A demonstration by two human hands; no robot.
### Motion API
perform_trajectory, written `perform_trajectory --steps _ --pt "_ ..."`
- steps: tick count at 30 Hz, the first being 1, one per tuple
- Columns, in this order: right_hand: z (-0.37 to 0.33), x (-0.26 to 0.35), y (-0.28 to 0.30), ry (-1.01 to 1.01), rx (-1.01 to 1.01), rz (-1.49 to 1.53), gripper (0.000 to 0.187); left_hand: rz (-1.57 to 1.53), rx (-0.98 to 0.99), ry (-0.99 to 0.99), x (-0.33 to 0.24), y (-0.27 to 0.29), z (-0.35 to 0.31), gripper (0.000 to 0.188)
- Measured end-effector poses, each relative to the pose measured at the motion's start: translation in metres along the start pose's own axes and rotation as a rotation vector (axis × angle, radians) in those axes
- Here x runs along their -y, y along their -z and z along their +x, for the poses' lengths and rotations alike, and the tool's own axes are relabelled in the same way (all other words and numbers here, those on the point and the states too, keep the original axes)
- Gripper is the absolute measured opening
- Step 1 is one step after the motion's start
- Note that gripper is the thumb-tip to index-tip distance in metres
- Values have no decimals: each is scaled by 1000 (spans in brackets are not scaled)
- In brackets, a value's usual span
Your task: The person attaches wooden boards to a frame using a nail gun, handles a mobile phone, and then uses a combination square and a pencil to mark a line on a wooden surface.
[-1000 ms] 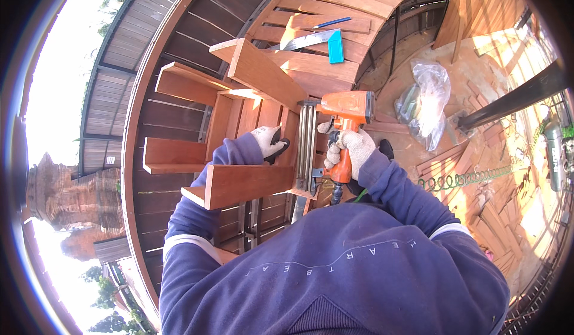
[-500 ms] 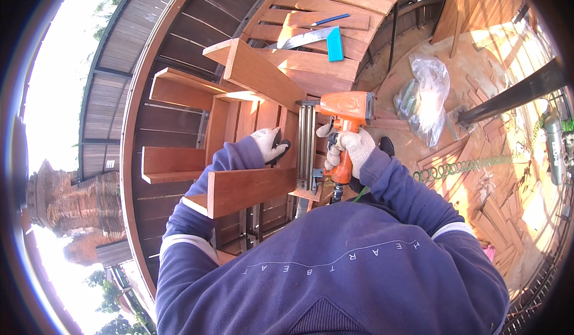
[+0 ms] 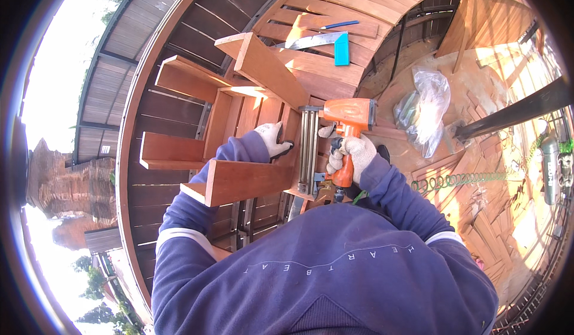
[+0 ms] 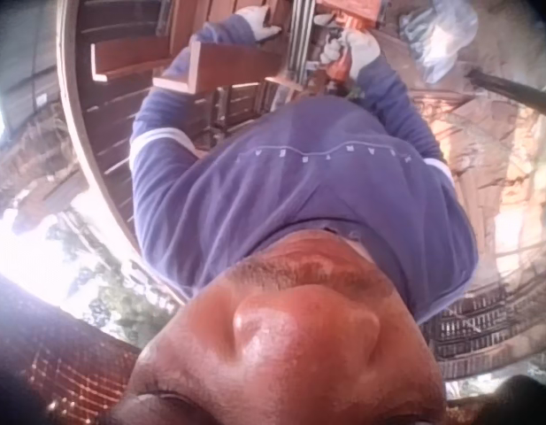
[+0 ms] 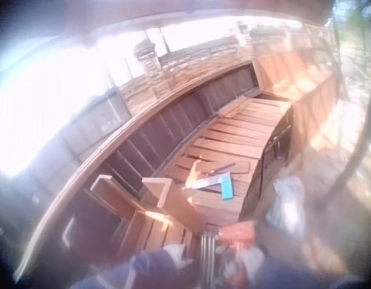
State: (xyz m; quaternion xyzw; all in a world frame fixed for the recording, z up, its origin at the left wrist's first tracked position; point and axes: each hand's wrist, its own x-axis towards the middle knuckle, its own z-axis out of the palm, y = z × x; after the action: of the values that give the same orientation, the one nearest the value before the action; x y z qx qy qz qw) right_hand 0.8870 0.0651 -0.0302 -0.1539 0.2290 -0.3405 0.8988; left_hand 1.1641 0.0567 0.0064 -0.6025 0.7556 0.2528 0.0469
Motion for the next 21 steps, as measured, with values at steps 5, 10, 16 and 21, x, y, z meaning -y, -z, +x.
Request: perform_trajectory --steps 5,10,16,21 --pt "9 -4 12 -58 -14 -65 33 -30 3 -1 2 -2 -2 49" --pt "12 -7 11 -79 -56 22 5 -93 41 -20 -4 4 -2 49" --pt "11 -2 -15 -80 -204 -214 10 -230 -5 -46 -4 1 -10 45" --pt "12 -8 -28 -76 -440 -217 20 -280 18 -58 -2 6 -14 43"
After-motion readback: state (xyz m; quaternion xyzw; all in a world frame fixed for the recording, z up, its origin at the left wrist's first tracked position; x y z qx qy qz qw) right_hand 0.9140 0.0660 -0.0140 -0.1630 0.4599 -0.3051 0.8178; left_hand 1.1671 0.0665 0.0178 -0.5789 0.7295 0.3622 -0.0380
